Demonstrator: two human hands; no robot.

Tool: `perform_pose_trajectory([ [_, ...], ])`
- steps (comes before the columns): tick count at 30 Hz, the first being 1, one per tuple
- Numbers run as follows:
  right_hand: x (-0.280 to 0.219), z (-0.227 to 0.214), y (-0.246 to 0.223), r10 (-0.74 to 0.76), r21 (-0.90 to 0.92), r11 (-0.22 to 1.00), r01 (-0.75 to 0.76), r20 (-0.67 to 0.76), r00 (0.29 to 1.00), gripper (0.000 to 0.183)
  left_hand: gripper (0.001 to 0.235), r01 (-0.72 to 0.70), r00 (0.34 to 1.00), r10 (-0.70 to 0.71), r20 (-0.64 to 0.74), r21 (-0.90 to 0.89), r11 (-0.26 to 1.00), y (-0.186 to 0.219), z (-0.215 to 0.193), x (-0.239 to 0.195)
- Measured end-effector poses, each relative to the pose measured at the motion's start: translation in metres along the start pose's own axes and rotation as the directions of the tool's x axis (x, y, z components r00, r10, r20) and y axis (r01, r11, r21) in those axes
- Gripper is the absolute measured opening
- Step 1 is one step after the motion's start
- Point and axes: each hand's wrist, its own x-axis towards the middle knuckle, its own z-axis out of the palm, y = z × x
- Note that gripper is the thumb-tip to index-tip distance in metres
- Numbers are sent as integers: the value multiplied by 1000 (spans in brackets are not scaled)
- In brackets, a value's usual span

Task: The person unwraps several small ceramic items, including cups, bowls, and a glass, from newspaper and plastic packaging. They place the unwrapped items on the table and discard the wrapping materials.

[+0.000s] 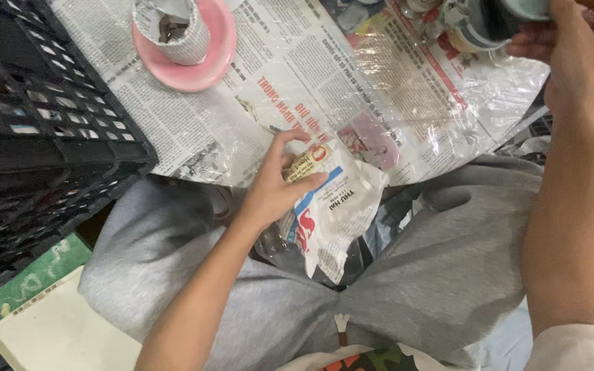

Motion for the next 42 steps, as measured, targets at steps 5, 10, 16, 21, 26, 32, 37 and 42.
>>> perform_pose_trajectory([
  [5, 2, 14, -12, -37, -94, 995, 42, 48, 998, 19, 61, -4, 998, -8, 64, 191, 982, 3, 7, -2],
  [10, 3, 18, -6, -158, -250, 950, 188, 135, 978, 18, 53, 29, 996, -48, 78, 228, 973, 2, 8, -1],
  [16, 3, 19, -4, 14, -222, 975, -4, 44, 999, 15, 47, 1, 998, -14, 65, 192, 981, -1, 7, -3],
  [21, 6, 22, 5, -107, -379, 916, 133, 87, 990, 9, 45, 1, 998, -14, 57, 209, 978, -5, 6, -1],
  [26, 3, 14, 19, -355, -549, 738, 391, 177, 918, 7, 46, 84, 994, -98, 52, 217, 972, -14, 4, 0],
  [32, 9, 14, 28, -215, -708, 673, 213, 89, 973, 14, 39, -93, 994, 103, -20, 294, 951, -14, 0, 3],
  [37, 13, 6, 52, -172, -650, 746, 144, 21, 985, 20, 34, 119, 987, -113, -111, 49, 992, -4, -4, 9],
  [42, 1, 19, 44, -121, -635, 771, 48, -73, 990, 24, 25, -56, 968, 43, -249, -46, 997, 3, -8, 8],
])
